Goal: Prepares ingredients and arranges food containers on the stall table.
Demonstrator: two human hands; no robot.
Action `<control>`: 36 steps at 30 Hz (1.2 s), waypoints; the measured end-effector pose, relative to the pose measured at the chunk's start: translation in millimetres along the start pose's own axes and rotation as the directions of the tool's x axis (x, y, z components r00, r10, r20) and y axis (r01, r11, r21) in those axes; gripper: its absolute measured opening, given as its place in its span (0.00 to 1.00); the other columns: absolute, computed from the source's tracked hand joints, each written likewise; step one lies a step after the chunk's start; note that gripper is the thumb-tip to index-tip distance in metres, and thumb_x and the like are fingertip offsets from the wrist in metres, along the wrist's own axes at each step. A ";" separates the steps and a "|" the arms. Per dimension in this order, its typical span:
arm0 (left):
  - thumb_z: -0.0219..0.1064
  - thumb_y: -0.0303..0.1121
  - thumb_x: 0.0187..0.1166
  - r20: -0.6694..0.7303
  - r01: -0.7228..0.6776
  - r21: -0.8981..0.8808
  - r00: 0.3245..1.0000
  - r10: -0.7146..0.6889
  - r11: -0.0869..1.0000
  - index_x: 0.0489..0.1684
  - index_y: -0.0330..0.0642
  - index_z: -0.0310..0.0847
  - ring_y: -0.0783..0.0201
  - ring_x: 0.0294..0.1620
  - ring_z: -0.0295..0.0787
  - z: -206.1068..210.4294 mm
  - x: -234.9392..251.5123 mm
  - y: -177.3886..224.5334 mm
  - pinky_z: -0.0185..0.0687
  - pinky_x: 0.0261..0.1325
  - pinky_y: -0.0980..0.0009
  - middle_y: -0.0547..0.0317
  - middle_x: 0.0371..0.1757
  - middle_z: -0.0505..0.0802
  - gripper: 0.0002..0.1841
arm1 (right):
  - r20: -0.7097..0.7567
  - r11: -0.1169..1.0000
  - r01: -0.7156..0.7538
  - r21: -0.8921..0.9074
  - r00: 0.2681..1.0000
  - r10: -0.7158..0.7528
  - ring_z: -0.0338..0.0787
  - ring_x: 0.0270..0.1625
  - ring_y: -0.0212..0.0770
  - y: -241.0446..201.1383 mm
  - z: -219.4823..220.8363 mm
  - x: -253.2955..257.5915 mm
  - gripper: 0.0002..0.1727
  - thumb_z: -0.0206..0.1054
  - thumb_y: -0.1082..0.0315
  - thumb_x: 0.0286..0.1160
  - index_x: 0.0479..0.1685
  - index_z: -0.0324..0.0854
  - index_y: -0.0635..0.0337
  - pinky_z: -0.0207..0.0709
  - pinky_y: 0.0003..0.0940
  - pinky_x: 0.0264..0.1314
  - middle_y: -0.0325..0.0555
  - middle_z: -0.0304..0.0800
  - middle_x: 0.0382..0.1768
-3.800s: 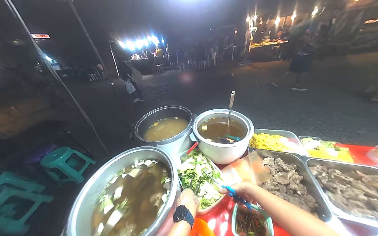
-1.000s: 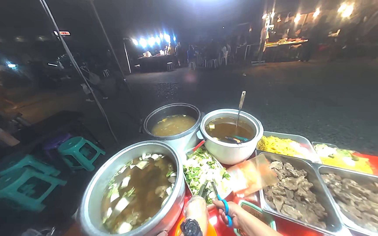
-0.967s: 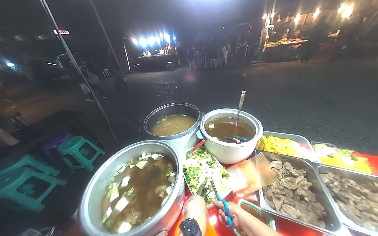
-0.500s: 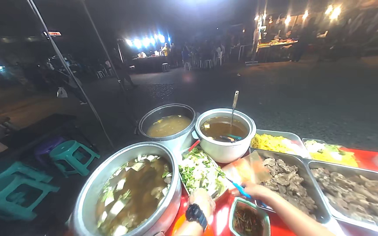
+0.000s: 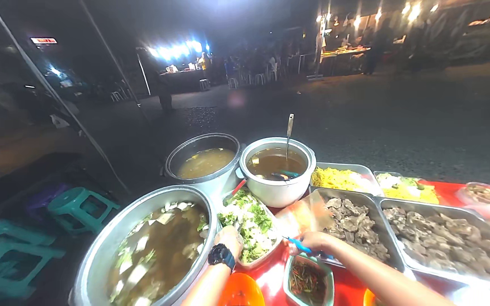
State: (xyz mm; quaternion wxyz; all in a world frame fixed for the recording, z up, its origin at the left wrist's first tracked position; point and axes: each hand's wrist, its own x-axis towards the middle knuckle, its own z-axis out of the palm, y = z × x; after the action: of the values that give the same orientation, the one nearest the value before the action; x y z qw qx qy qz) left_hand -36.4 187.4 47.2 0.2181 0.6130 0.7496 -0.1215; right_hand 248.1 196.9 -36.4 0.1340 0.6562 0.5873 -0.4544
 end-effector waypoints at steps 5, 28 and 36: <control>0.65 0.52 0.76 0.023 0.010 0.050 1.000 -0.011 0.999 0.55 0.34 0.87 0.45 0.70 0.86 -14.6 -26.0 2.0 0.80 0.70 0.43 0.40 0.65 0.90 0.26 | -0.204 0.908 -0.155 -0.390 0.976 0.079 0.81 0.73 0.70 -51.3 -31.4 -36.8 0.34 0.74 0.47 0.70 0.60 0.82 0.74 0.71 0.76 0.68 0.72 0.83 0.67; 0.63 0.47 0.79 0.089 -0.026 0.038 0.996 0.023 0.999 0.55 0.33 0.86 0.44 0.69 0.86 28.3 -44.1 0.1 0.81 0.69 0.44 0.40 0.64 0.90 0.23 | -0.255 0.815 -0.092 -0.573 0.964 -0.070 0.85 0.69 0.69 -51.1 -6.8 -0.9 0.17 0.66 0.75 0.72 0.60 0.82 0.73 0.81 0.68 0.62 0.70 0.84 0.66; 0.58 0.52 0.82 0.055 0.028 -0.046 0.998 -0.025 0.999 0.54 0.34 0.89 0.45 0.71 0.86 2.8 -12.2 1.4 0.80 0.70 0.43 0.41 0.65 0.90 0.27 | -0.278 0.861 -0.098 -0.499 0.959 -0.053 0.84 0.70 0.70 -53.5 -13.8 -27.8 0.22 0.72 0.66 0.70 0.60 0.82 0.72 0.79 0.71 0.62 0.71 0.84 0.66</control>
State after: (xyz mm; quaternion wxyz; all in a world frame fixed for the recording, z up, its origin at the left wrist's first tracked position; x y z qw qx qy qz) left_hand -32.7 175.9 50.7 0.2509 0.5943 0.7541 -0.1235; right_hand 209.3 203.3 11.3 0.2224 0.6624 0.6914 -0.1836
